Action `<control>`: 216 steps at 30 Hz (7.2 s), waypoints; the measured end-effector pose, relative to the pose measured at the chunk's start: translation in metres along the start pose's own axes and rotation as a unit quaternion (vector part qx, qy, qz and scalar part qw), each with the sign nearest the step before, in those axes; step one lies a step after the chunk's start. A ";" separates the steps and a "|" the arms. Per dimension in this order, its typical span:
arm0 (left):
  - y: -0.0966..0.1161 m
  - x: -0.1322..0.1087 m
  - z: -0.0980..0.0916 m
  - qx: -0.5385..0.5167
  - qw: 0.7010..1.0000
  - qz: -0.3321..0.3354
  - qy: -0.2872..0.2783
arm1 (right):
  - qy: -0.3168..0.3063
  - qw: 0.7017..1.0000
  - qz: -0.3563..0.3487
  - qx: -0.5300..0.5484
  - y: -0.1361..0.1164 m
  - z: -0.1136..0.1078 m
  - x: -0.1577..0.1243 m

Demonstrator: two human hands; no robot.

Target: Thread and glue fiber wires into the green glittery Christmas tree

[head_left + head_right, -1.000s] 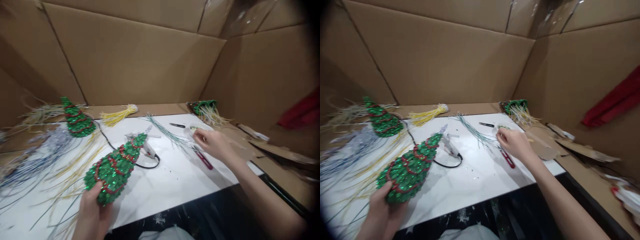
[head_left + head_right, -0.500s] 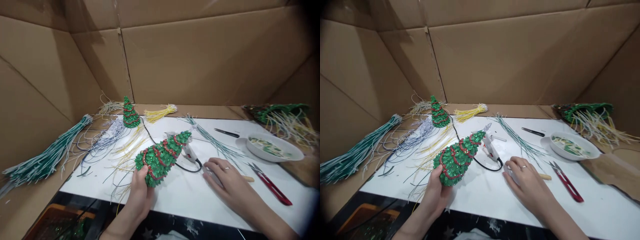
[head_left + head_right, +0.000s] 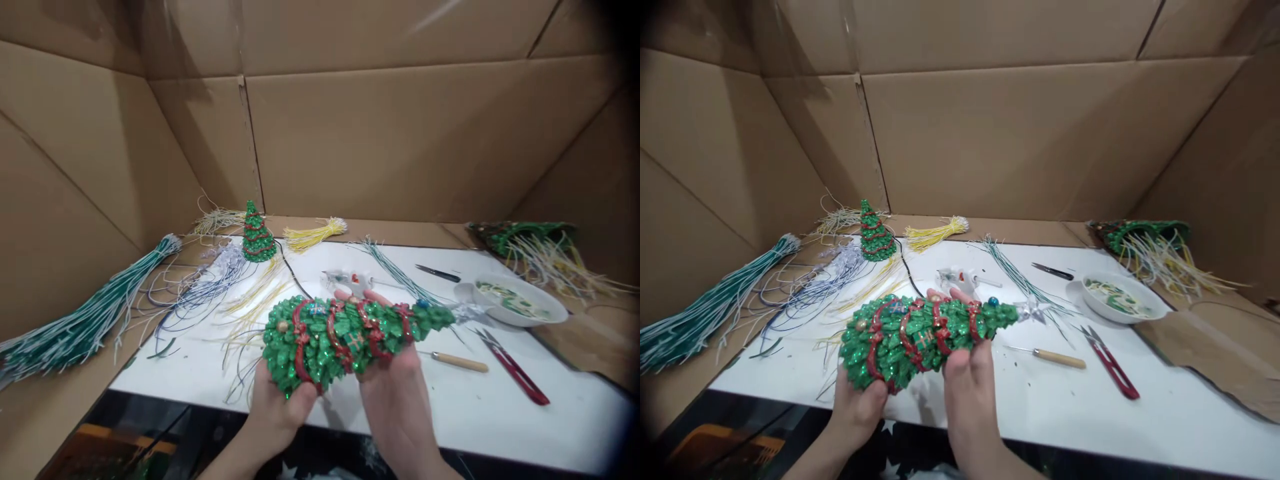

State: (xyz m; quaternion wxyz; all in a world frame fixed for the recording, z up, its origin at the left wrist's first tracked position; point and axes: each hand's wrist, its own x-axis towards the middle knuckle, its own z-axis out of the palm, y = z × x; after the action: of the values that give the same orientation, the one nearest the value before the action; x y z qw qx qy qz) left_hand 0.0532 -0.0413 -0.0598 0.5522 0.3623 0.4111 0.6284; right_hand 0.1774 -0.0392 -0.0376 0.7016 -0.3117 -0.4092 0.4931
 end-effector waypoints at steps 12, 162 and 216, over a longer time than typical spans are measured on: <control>0.040 0.007 0.001 -0.039 0.998 -0.025 -0.040 | 0.102 0.989 -0.070 0.079 -0.021 0.019 0.042; 0.046 0.019 -0.004 -0.333 0.941 -0.039 -0.050 | -0.156 0.701 -0.521 -0.461 -0.010 0.026 0.014; 0.048 0.016 -0.006 -0.283 0.956 -0.057 -0.048 | -0.141 0.717 -0.488 -0.476 -0.022 0.039 0.011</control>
State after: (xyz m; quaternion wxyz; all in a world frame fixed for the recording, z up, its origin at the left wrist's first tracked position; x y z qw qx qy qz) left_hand 0.0262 -0.0291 -0.0180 0.6860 0.1967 0.2101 0.6682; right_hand 0.1549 -0.0344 0.0022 0.5378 -0.2885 -0.7798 -0.1398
